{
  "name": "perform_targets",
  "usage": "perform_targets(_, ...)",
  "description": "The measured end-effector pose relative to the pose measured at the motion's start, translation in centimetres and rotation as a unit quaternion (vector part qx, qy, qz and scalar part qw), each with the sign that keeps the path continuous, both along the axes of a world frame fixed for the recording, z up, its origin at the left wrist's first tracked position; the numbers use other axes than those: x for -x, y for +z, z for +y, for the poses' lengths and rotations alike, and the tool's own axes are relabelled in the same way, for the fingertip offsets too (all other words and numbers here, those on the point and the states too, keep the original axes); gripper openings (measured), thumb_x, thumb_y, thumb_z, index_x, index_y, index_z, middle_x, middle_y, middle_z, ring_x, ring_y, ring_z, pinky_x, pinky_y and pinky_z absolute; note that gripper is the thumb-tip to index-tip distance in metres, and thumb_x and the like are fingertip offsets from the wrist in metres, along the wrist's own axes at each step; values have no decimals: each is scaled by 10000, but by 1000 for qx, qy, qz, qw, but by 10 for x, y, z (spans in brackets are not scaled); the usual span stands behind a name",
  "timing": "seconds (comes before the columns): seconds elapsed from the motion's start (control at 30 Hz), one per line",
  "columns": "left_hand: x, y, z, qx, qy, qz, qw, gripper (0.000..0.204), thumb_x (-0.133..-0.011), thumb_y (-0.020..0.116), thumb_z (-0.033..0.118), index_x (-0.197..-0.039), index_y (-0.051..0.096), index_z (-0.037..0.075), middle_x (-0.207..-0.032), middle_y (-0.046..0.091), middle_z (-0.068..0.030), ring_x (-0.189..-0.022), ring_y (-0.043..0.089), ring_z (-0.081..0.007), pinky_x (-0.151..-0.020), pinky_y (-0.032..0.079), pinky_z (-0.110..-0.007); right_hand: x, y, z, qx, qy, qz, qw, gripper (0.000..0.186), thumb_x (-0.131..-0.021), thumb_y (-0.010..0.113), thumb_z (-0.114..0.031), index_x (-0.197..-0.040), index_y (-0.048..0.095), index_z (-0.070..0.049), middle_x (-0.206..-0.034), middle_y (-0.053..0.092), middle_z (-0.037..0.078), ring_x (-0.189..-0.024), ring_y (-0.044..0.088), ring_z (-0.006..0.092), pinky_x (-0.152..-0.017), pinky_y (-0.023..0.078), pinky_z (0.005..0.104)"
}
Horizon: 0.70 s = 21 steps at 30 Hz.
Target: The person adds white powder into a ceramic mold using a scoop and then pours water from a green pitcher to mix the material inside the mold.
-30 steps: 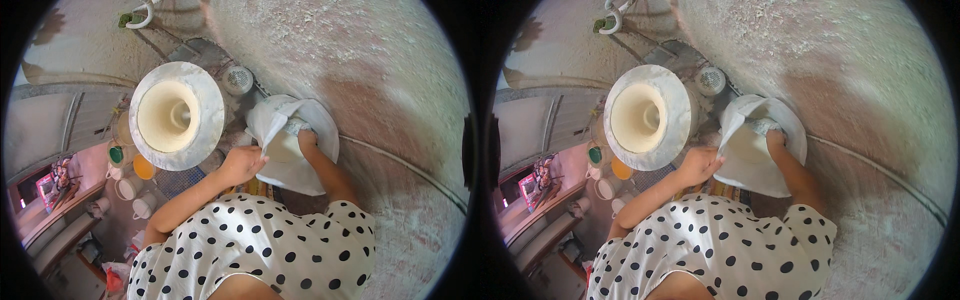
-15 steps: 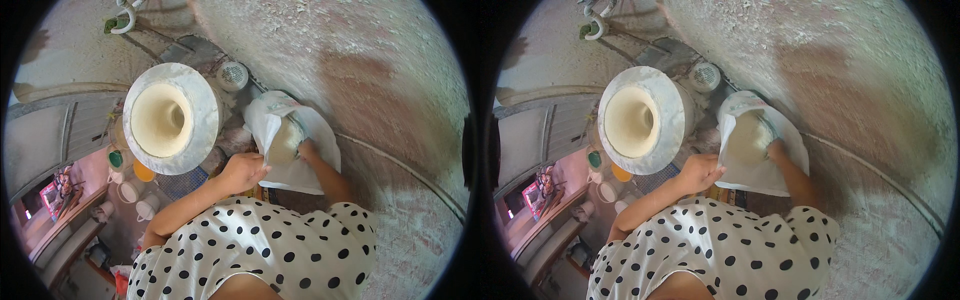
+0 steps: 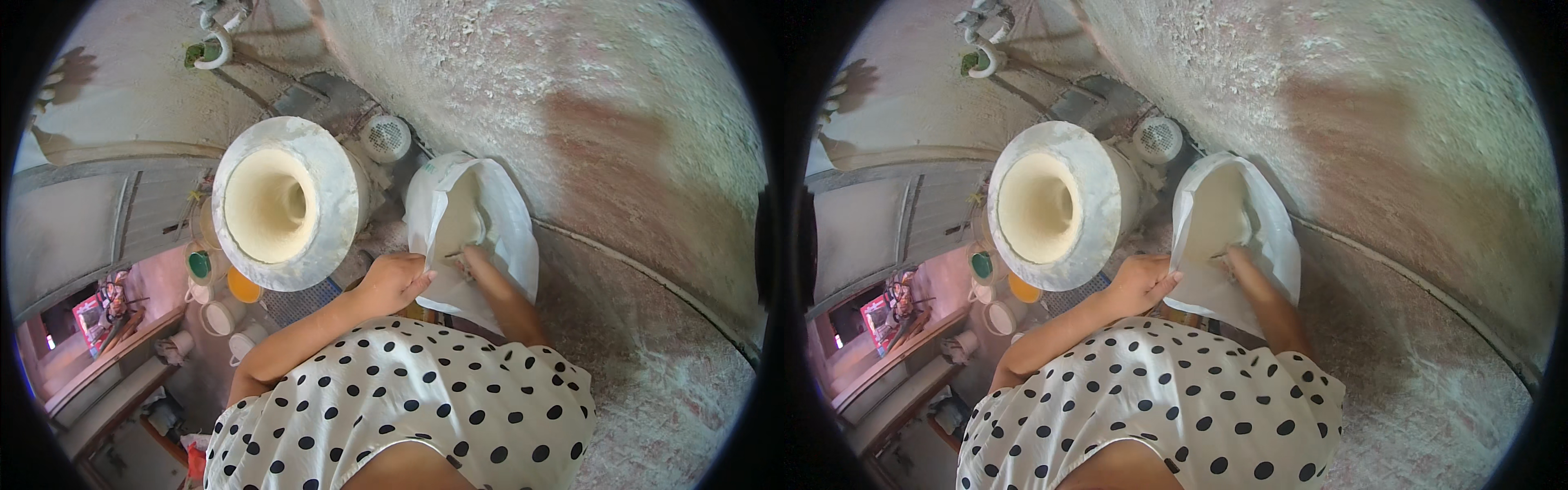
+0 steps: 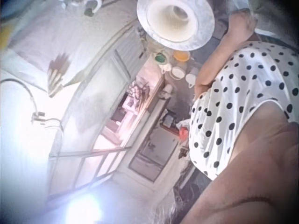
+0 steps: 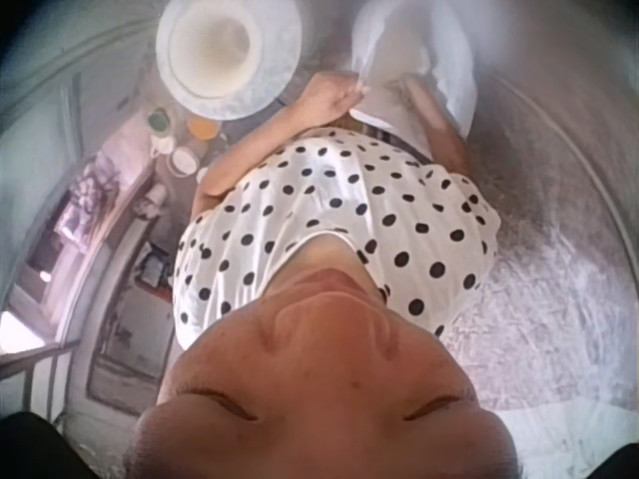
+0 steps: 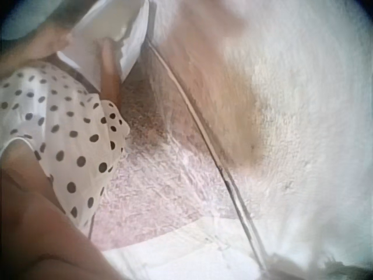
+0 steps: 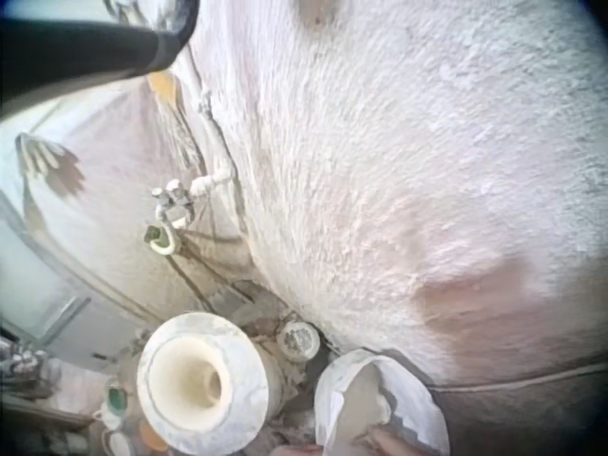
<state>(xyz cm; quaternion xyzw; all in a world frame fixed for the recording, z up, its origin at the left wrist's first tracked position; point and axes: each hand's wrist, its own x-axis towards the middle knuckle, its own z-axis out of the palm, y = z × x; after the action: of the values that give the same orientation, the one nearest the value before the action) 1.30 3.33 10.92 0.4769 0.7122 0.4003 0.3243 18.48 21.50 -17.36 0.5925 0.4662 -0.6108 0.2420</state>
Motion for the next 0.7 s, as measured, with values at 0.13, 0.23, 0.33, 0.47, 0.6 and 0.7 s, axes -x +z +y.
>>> perform_targets(0.13, -5, 5, -6, 5, 3, 19, 1000, 240, -967, 510, 207, -821, 551, 21, -726, 549, -166, -670, 551, -378, -607, 449, -427, -1, 4, 3, 16, -15, 23, 999, 268, -912, 486, -235, -983, 590, 2, -678, 598, 130, -508, 562, 237, -449, 437, 384)
perform_targets(0.23, -11, 4, -8, 16, 2, 47, 999, 242, -967, 512, 211, -829, 561, 19, -726, 549, -174, -678, 552, -385, -616, 452, -426, 3, 5, -4, 18, -40, 36, 998, 281, -917, 485, -256, -966, 591, -1, -660, 592, 124, -484, 546, 232, -428, 421, 380)
perform_targets(0.33, -16, 8, -10, 22, 6, 57, 998, 250, -967, 515, 214, -819, 558, 16, -724, 548, -181, -682, 551, -390, -620, 452, -428, 8, 17, -11, 11, -64, 55, 996, 296, -923, 483, -278, -949, 592, -4, -642, 585, 119, -460, 531, 227, -408, 405, 375)
perform_targets(0.47, -29, 12, -9, 7, 8, 54, 998, 269, -964, 525, 215, -792, 551, 9, -724, 546, -189, -678, 549, -392, -616, 445, -429, 11, 43, -16, -5, -103, 80, 991, 320, -930, 482, -307, -926, 593, -7, -618, 577, 113, -428, 510, 220, -380, 383, 370)
perform_targets(0.6, -29, 24, -7, 33, 26, 45, 998, 280, -955, 542, 218, -775, 550, 4, -723, 547, -195, -670, 555, -386, -612, 437, -433, 5, 83, -15, -19, -117, 137, 983, 288, -908, 465, -274, -941, 596, -19, -620, 570, 112, -416, 486, 205, -374, 367, 366)
perform_targets(0.7, -21, 21, -12, 49, 38, 75, 995, 284, -948, 548, 236, -786, 570, 3, -720, 567, -197, -670, 561, -384, -617, 437, -442, -8, 121, -15, -6, -126, 203, 971, 289, -894, 450, -230, -1020, 587, -9, -636, 572, 118, -422, 483, 194, -383, 371, 351)
